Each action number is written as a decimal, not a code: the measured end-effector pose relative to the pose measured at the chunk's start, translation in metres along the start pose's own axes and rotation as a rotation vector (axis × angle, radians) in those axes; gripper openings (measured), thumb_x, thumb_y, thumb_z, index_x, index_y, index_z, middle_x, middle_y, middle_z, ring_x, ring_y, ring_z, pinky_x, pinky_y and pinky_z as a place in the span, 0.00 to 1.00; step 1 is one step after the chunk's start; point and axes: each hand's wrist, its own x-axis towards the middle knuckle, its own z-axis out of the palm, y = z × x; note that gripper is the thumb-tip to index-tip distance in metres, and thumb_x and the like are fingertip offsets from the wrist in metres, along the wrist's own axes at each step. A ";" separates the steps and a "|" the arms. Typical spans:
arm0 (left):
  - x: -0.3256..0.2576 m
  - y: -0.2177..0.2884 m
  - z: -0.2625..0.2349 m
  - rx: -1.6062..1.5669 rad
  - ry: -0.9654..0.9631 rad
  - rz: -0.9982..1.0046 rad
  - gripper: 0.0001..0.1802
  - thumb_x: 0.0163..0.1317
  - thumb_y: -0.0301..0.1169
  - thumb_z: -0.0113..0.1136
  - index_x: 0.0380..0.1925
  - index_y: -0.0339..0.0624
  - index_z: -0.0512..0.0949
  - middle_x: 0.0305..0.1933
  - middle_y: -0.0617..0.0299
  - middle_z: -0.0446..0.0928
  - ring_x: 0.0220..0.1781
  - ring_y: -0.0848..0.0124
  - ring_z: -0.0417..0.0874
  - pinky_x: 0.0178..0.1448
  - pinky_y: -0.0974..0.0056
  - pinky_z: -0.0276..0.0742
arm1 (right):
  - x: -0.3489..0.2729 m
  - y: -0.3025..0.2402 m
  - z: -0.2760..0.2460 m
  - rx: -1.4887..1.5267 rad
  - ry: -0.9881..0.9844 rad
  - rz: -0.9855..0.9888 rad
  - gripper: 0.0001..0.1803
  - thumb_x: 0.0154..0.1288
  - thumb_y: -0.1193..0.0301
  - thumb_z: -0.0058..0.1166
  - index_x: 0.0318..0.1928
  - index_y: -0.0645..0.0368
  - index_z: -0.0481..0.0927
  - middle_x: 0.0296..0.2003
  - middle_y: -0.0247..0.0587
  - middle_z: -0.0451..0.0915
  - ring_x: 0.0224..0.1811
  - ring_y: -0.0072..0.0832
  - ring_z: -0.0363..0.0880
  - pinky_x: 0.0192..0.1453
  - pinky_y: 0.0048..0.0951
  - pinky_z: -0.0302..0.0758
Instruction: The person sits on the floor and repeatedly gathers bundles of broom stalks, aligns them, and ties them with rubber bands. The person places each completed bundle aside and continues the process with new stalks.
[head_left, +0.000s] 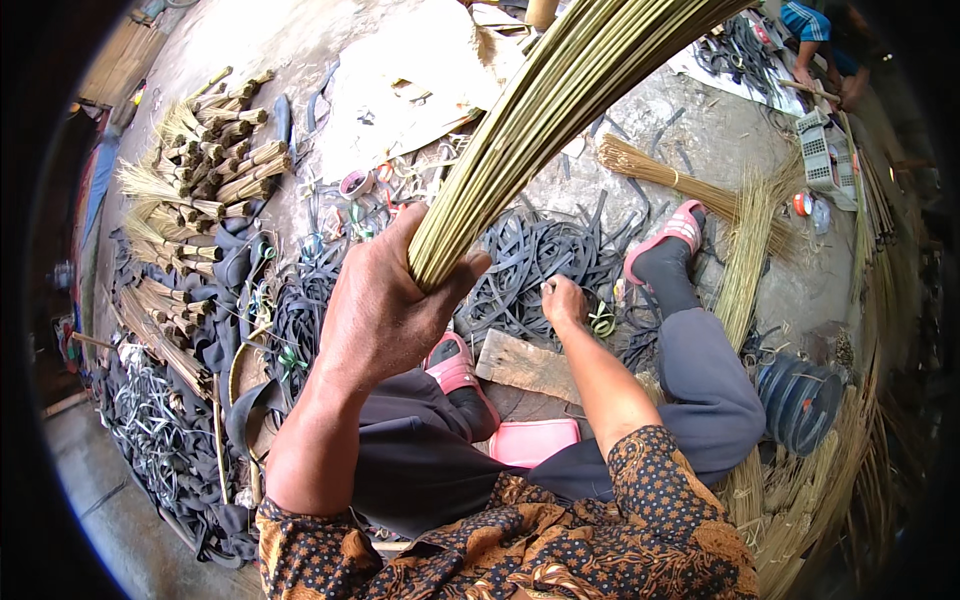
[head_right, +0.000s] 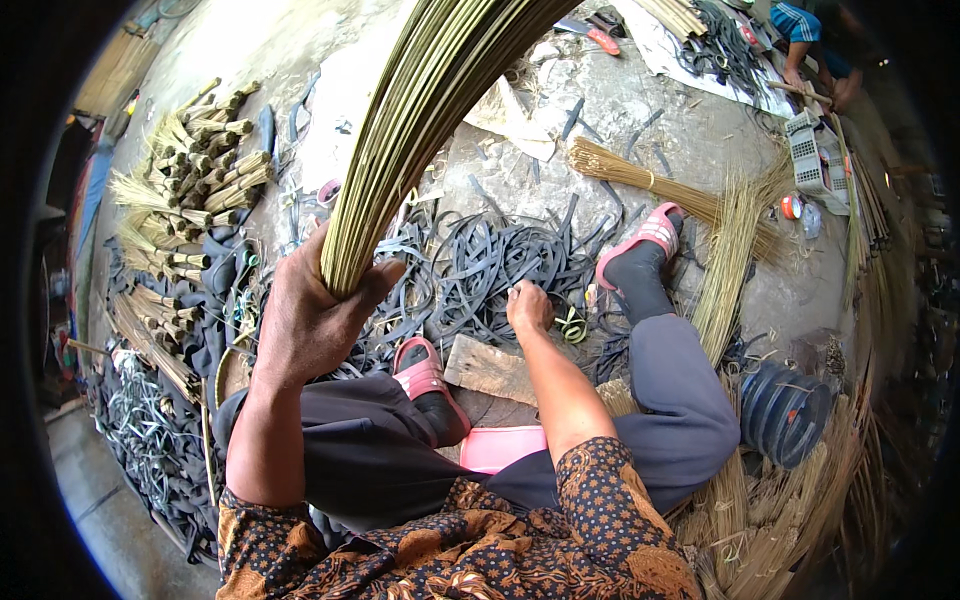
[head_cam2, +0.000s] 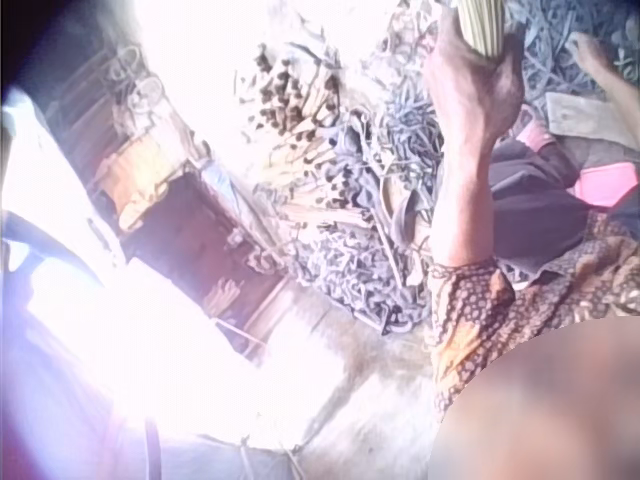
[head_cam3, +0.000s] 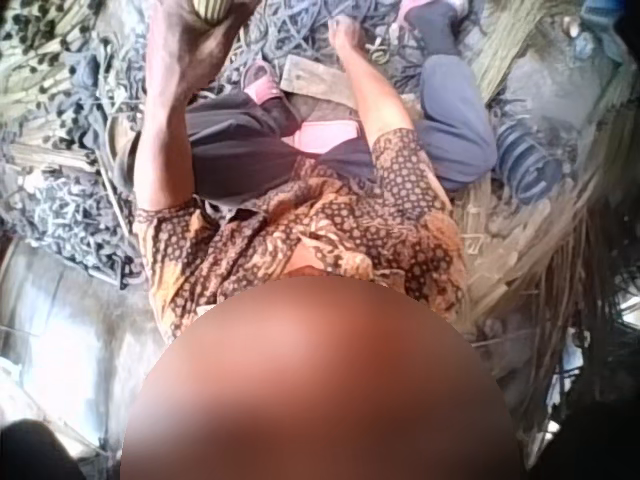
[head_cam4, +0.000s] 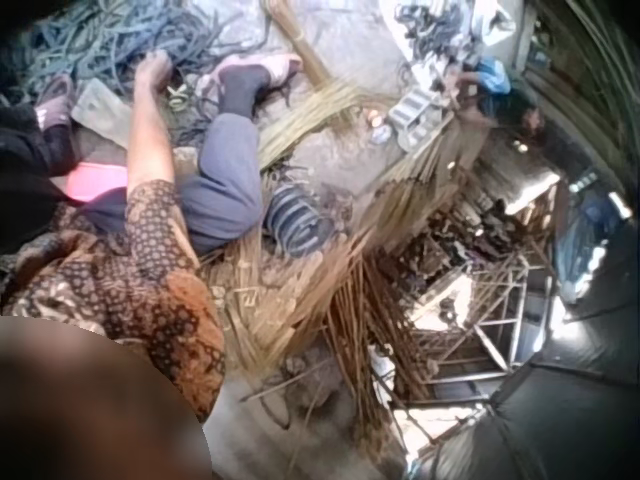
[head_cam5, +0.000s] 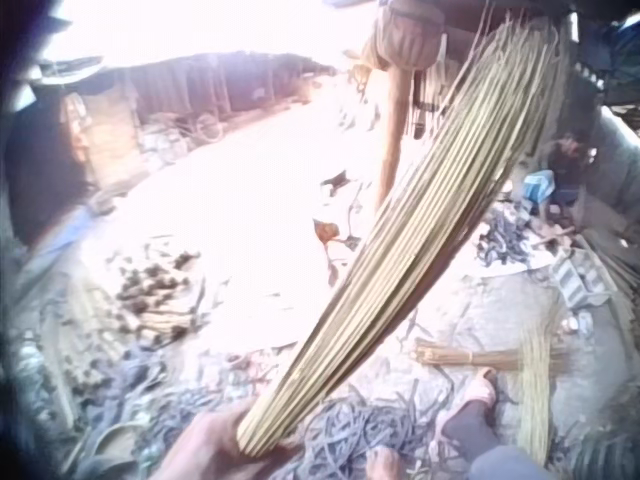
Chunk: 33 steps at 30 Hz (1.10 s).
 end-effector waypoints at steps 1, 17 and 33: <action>0.001 -0.001 0.000 -0.014 -0.011 -0.016 0.18 0.67 0.39 0.71 0.50 0.39 0.81 0.29 0.48 0.83 0.30 0.55 0.86 0.42 0.57 0.81 | 0.002 -0.001 -0.003 0.018 -0.014 0.022 0.11 0.69 0.60 0.63 0.45 0.52 0.86 0.54 0.47 0.85 0.55 0.49 0.84 0.54 0.48 0.81; -0.018 -0.013 0.038 0.306 0.000 0.150 0.12 0.65 0.36 0.64 0.42 0.42 0.80 0.31 0.45 0.85 0.37 0.44 0.89 0.41 0.43 0.85 | -0.182 -0.066 -0.184 1.112 -0.133 -0.792 0.11 0.81 0.72 0.45 0.56 0.64 0.75 0.41 0.38 0.78 0.35 0.22 0.78 0.46 0.27 0.78; -0.033 -0.011 0.066 0.437 0.080 0.204 0.34 0.67 0.31 0.57 0.69 0.30 0.60 0.33 0.41 0.86 0.33 0.45 0.89 0.35 0.44 0.83 | -0.238 -0.122 -0.195 0.965 0.247 -0.758 0.11 0.76 0.76 0.57 0.53 0.65 0.74 0.34 0.40 0.85 0.29 0.15 0.79 0.31 0.17 0.74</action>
